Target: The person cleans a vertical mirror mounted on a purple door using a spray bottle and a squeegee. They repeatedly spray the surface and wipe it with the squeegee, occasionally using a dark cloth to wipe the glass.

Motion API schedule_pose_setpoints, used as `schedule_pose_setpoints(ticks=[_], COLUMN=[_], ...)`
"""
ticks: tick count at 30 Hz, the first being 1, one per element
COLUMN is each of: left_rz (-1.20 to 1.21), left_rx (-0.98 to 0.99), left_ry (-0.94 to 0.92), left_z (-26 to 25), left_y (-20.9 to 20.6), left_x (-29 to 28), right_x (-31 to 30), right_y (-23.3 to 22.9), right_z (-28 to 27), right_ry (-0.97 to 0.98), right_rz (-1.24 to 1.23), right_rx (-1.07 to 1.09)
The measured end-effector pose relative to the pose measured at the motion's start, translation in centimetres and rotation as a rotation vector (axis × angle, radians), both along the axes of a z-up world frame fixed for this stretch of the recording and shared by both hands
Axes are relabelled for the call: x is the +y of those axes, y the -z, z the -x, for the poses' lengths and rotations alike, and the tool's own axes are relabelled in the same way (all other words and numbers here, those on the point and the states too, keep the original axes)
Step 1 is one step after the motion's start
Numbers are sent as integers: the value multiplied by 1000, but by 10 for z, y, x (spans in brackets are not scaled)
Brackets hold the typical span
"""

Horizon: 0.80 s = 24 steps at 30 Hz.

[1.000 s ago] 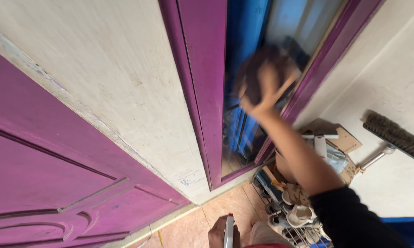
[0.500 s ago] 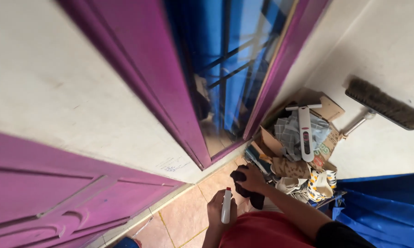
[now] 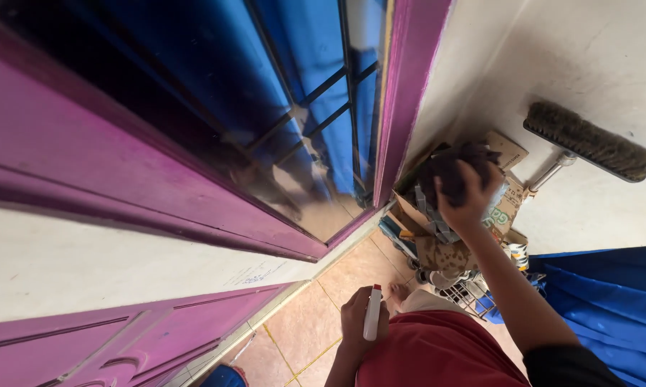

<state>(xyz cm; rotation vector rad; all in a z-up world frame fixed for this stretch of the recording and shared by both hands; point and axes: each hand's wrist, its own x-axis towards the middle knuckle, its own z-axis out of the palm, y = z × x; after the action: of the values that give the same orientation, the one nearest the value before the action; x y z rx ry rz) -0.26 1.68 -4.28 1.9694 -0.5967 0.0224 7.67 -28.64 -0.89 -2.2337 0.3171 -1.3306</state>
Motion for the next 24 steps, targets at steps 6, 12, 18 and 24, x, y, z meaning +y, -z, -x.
schedule_pose_setpoints(ticks=[6, 12, 18, 24], left_rz=[2, -57, -33, -5], left_rx=[-98, 25, -18, 3], left_ry=[0, -89, -20, 33], left_z=[-6, -10, -16, -22], left_y=[-24, -16, -27, -29], left_x=[-17, -31, -51, -69], right_x=[-42, -81, -126, -96], right_y=[77, 117, 124, 93], right_z=[-20, 18, 36, 46], right_ry=[-259, -205, 268, 58], right_rz=[-6, -326, -525, -701], right_rx=[1535, 436, 955, 1171])
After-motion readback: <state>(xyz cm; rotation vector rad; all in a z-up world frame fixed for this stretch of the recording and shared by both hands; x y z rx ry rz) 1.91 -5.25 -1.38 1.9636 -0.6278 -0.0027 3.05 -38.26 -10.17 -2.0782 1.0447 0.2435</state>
